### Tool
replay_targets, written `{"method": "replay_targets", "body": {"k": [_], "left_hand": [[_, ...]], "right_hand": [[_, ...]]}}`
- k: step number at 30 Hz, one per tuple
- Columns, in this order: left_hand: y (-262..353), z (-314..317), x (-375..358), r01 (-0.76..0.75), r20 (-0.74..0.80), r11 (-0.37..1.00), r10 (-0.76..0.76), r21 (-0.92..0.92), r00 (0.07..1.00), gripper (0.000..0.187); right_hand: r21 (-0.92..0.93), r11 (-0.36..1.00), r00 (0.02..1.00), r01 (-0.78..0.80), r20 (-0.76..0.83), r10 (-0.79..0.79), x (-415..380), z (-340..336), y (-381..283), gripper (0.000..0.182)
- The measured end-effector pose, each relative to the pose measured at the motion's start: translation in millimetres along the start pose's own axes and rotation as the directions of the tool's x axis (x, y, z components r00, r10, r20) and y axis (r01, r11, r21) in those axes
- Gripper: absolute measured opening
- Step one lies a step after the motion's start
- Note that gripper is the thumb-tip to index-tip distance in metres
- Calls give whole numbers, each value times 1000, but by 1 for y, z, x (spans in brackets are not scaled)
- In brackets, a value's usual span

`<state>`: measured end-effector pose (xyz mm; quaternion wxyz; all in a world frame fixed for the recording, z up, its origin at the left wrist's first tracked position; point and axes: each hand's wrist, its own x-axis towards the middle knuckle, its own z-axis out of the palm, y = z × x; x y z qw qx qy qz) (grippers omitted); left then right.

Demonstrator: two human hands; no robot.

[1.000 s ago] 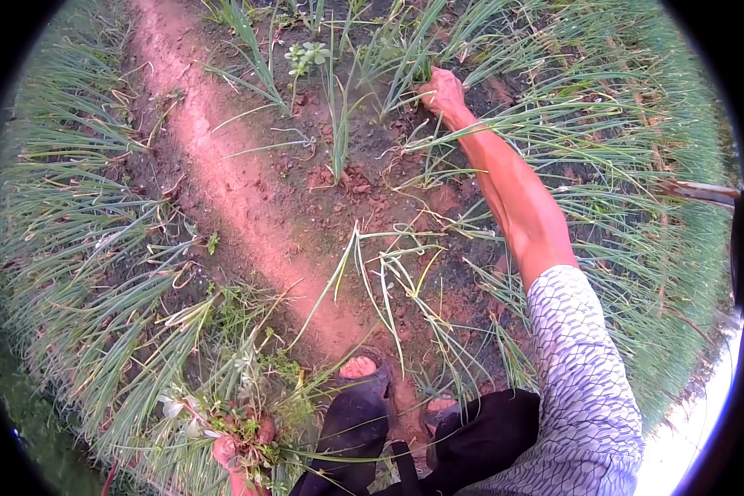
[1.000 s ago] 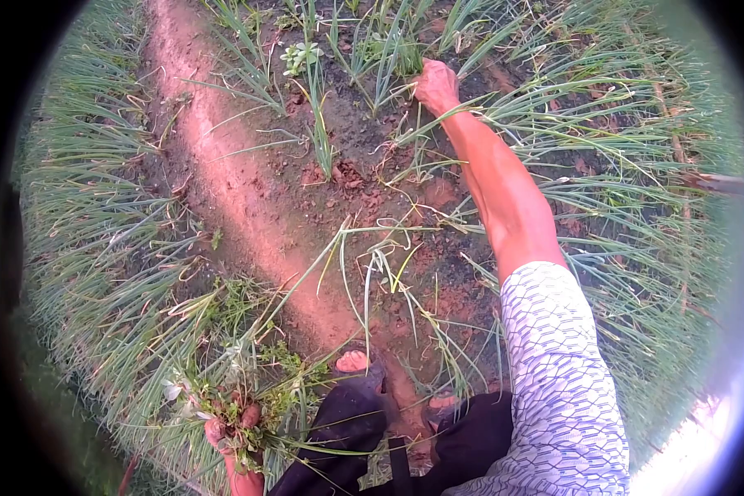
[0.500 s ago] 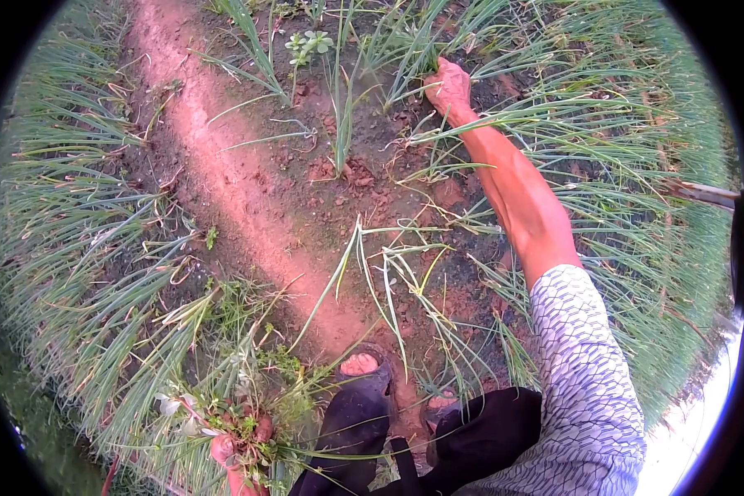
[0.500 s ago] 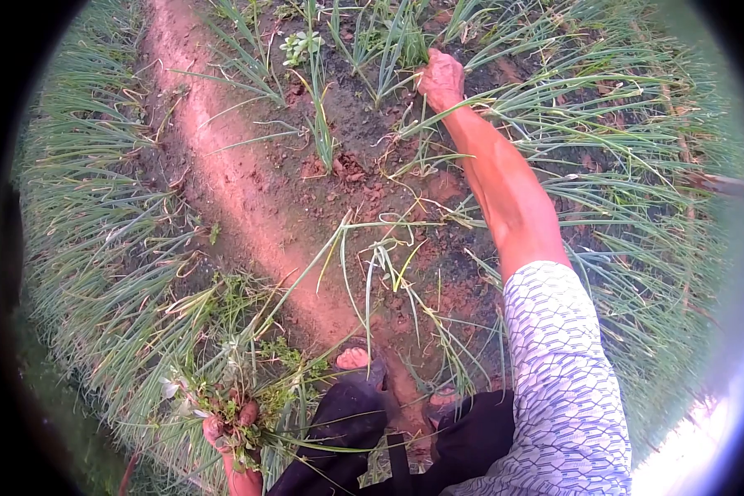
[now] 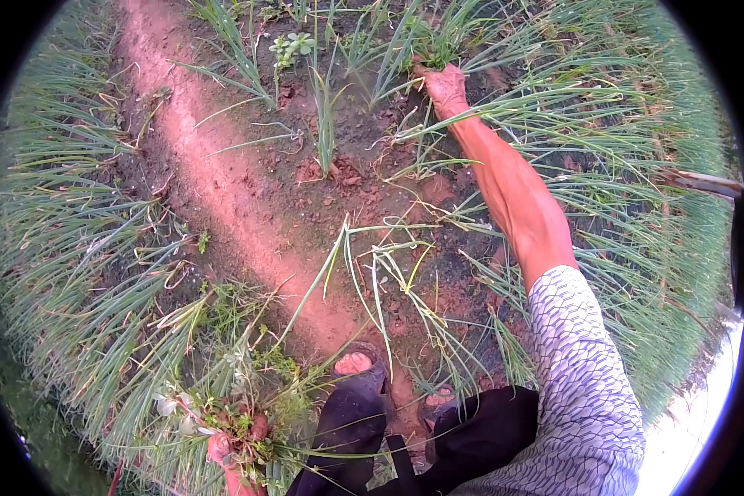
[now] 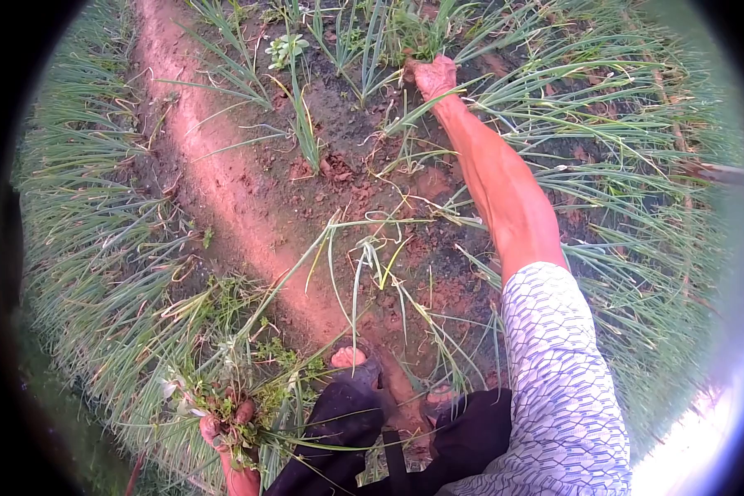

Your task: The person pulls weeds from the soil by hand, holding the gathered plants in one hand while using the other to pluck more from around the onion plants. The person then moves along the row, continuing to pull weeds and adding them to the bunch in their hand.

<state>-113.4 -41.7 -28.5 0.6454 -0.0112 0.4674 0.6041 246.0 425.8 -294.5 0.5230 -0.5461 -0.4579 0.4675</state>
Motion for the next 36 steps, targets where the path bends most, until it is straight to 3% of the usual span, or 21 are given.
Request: {"method": "replay_targets", "body": {"k": [1,2,3,4,5,7,8,10,13,15,16,19,20,24,28,31,36], "left_hand": [[0,5,2,2,1,1000,-2,-6,1000,62],[-1,8,3,4,-9,1000,-4,-14,1000,61],[-2,11,3,-1,-20,1000,0,-20,1000,61],[-3,12,3,-5,-36,1000,4,-28,999,60],[-4,13,3,-11,-54,999,9,-33,999,59],[-3,14,2,-18,-76,999,15,-36,997,58],[-3,14,0,-20,-88,999,16,-38,996,57],[-4,15,0,-21,-103,999,17,-41,995,56],[-7,19,1,-20,-124,999,14,-46,992,54],[-8,22,0,-18,-135,998,10,-53,991,53],[-9,18,0,-32,-161,998,22,-57,987,51],[-10,13,-1,-58,-209,997,45,-57,977,45],[-10,14,-1,-56,-205,997,44,-51,978,44],[-10,14,-2,-50,-211,998,42,-32,977,43],[-10,18,-3,-35,-202,998,25,-50,979,42],[-10,21,-1,-59,-225,997,48,-42,973,42],[-9,20,-1,-70,-251,997,60,-34,966,43]], "right_hand": [[-416,885,977,209,118,-175,10,-7,14,17],[-719,567,915,401,295,-274,22,-15,28,19],[-838,122,829,533,487,-274,23,-16,21,22],[-851,231,874,472,416,-253,16,-14,14,23],[-797,436,907,417,331,-262,16,-10,13,20],[-567,777,962,274,164,-220,16,-2,9,17],[-700,515,867,495,356,-350,13,-11,5,18],[-577,734,932,358,271,-241,4,-10,-6,20],[-522,794,943,312,273,-191,9,-8,-4,26],[-457,787,909,415,244,-338,23,-5,22,28],[-493,743,891,453,287,-353,30,-5,29,27],[-700,621,931,353,328,-159,35,-3,23,26],[-778,502,926,377,334,-177,31,-1,16,29],[-875,298,924,382,365,-114,23,7,-8,26],[-841,303,890,447,388,-239,16,6,-6,26],[-800,392,879,454,331,-342,10,8,-5,25],[-835,387,885,391,226,-407,3,16,3,22]]}}
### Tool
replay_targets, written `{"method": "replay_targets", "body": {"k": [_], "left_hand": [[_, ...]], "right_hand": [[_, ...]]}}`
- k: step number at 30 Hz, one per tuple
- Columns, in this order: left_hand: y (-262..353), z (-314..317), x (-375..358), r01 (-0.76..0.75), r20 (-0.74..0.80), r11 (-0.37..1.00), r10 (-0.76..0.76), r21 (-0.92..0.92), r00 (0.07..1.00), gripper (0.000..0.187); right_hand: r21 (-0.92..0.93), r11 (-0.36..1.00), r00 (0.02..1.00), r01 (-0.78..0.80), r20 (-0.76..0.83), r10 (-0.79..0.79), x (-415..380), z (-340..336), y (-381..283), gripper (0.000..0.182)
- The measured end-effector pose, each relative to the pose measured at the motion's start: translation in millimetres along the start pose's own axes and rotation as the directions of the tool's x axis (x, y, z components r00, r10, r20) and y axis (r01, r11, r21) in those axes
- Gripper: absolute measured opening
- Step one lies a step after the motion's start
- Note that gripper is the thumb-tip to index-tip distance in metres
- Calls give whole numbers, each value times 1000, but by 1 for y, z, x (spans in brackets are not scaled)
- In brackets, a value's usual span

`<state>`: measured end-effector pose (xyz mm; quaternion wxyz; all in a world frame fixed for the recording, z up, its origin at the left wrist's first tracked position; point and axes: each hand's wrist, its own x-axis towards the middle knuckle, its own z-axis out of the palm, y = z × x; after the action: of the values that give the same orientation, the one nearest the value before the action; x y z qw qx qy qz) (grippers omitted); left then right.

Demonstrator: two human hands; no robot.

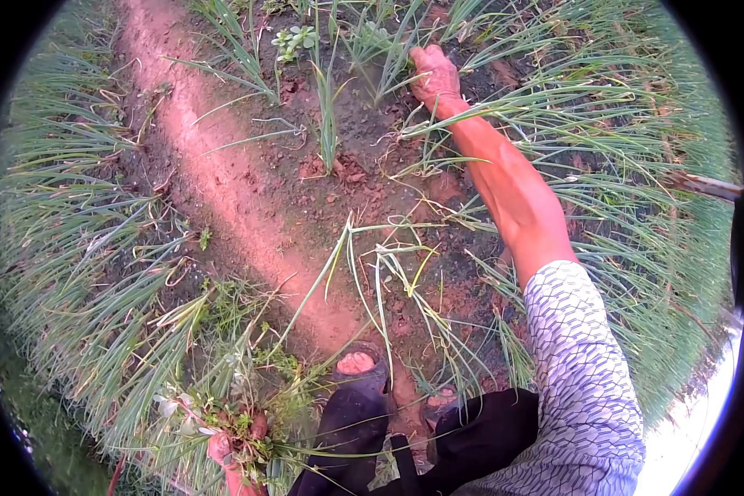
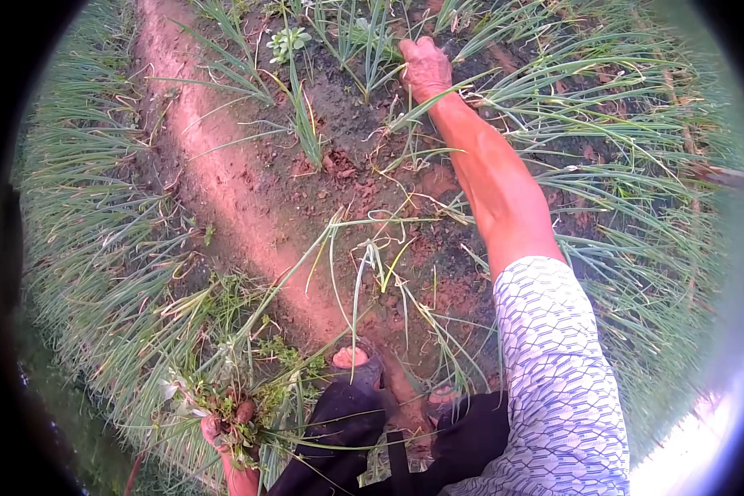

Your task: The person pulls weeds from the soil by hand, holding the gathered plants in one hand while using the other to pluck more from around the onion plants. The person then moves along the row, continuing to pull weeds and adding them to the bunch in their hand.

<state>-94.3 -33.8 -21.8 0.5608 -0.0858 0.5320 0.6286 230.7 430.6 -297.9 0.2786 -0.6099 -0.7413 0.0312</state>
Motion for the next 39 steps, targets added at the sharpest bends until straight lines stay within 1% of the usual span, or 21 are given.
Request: {"method": "replay_targets", "body": {"k": [3,6,9,10,11,13,14,16,17,19,20,21,23,26,28,30,32,34,35,38,39], "left_hand": [[0,-2,-1,-11,-20,1000,12,5,1000,43],[2,-5,-1,-39,-33,999,39,14,999,44],[2,-13,-2,-68,-49,997,69,29,996,44],[4,-22,-2,-42,-57,998,45,54,997,48],[5,-32,-2,-15,-64,997,20,78,998,52],[12,-62,-1,38,-79,991,-28,130,996,60],[15,-75,-1,66,-86,986,-53,155,995,64],[15,-60,3,73,-20,978,-71,197,997,62],[14,-51,3,54,51,976,-66,211,997,55],[10,-24,4,27,113,979,-51,200,992,49],[7,-12,3,21,103,984,-39,175,994,49],[4,-1,3,13,95,989,-27,149,995,49],[0,14,1,-8,74,995,0,97,997,50],[-1,17,0,-11,72,997,6,71,997,52],[0,12,-1,-12,67,998,8,56,998,54],[1,-3,0,-22,57,999,21,24,998,55],[6,-26,0,-25,5,1000,25,15,1000,54],[10,-32,1,-27,-48,1000,28,7,998,53],[9,-34,-1,-24,-24,1000,24,3,999,52],[2,-2,1,-15,50,1000,15,0,999,49],[3,0,2,-14,74,1000,13,4,997,48]], "right_hand": [[18,1000,998,11,-59,-10,0,3,4,20],[75,997,980,-8,-200,23,-4,6,9,18],[167,980,952,-109,-266,151,-4,18,25,15],[559,804,911,-203,-192,364,-4,9,14,19],[900,374,831,-226,-23,556,-8,0,2,15],[957,126,755,-261,121,645,-12,-11,-3,20],[958,142,767,-250,107,632,-13,-13,-2,20],[959,174,793,-224,76,605,-12,-17,1,19],[941,190,823,-279,132,553,-12,-19,2,17],[895,233,859,-381,250,446,-9,-42,-10,15],[832,342,872,-438,301,385,-6,-50,-15,22],[669,537,858,-513,376,352,-2,-37,-4,25],[468,740,866,-483,384,322,6,-10,9,32],[346,864,930,-366,165,328,7,-22,-14,31],[444,794,910,-414,171,378,8,-10,-14,29],[235,903,930,-360,170,327,9,-1,-11,27],[186,894,912,-408,122,391,7,-7,-26,24],[133,888,898,-441,82,433,7,-6,-32,23],[115,886,893,-449,106,438,8,-4,-32,23],[76,891,885,-448,176,430,13,0,-28,28],[135,897,898,-422,195,393,14,1,-23,29]]}}
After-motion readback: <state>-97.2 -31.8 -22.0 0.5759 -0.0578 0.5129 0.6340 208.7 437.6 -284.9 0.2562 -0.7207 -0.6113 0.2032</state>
